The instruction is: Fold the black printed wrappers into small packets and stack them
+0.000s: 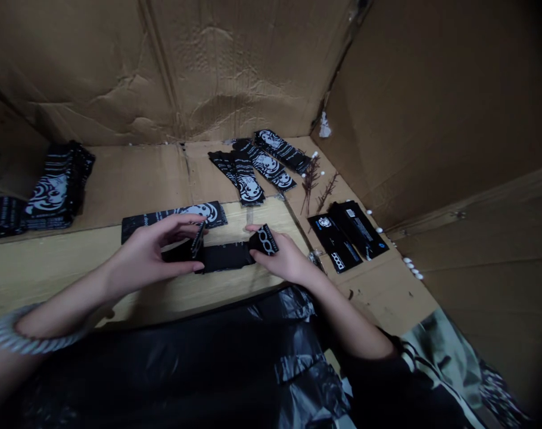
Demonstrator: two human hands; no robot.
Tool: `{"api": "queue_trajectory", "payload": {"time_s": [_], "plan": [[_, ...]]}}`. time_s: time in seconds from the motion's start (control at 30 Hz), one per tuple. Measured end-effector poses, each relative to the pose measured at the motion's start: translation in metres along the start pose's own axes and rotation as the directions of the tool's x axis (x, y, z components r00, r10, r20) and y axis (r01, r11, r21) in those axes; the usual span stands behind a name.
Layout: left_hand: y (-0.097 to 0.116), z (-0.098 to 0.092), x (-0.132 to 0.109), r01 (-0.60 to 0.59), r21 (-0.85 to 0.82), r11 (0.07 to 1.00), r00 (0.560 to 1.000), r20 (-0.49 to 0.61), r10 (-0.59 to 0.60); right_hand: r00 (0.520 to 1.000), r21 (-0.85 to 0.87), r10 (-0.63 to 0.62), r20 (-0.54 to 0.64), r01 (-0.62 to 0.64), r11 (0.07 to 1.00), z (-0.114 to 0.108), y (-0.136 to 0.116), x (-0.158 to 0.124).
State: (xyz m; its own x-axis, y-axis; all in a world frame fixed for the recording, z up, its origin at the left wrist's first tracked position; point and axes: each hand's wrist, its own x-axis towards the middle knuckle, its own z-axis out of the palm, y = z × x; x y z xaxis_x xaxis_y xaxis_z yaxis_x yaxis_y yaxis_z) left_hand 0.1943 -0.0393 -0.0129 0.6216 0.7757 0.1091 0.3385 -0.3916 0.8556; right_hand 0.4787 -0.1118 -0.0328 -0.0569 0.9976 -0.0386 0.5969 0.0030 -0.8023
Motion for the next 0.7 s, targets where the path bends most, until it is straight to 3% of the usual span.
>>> {"api": "queue_trajectory", "payload": {"time_s": [0.33,0.6,0.7], "plan": [[0.003,-0.004,-0.008,0.134,-0.036,0.990,0.991,0.022,-0.133,1.000,-0.011,-0.020,0.003,0.020,1.000,-0.002,-0.010,-0.001],[0.005,0.004,-0.014,0.087,-0.037,0.995,0.996,0.015,-0.087,0.999,0.021,-0.042,0.009,0.042,0.999,-0.001,-0.012,-0.001],[0.003,0.004,-0.011,0.062,0.050,0.997,0.998,0.014,-0.063,0.998,0.020,-0.052,0.026,0.051,0.998,0.000,-0.011,-0.001]]}}
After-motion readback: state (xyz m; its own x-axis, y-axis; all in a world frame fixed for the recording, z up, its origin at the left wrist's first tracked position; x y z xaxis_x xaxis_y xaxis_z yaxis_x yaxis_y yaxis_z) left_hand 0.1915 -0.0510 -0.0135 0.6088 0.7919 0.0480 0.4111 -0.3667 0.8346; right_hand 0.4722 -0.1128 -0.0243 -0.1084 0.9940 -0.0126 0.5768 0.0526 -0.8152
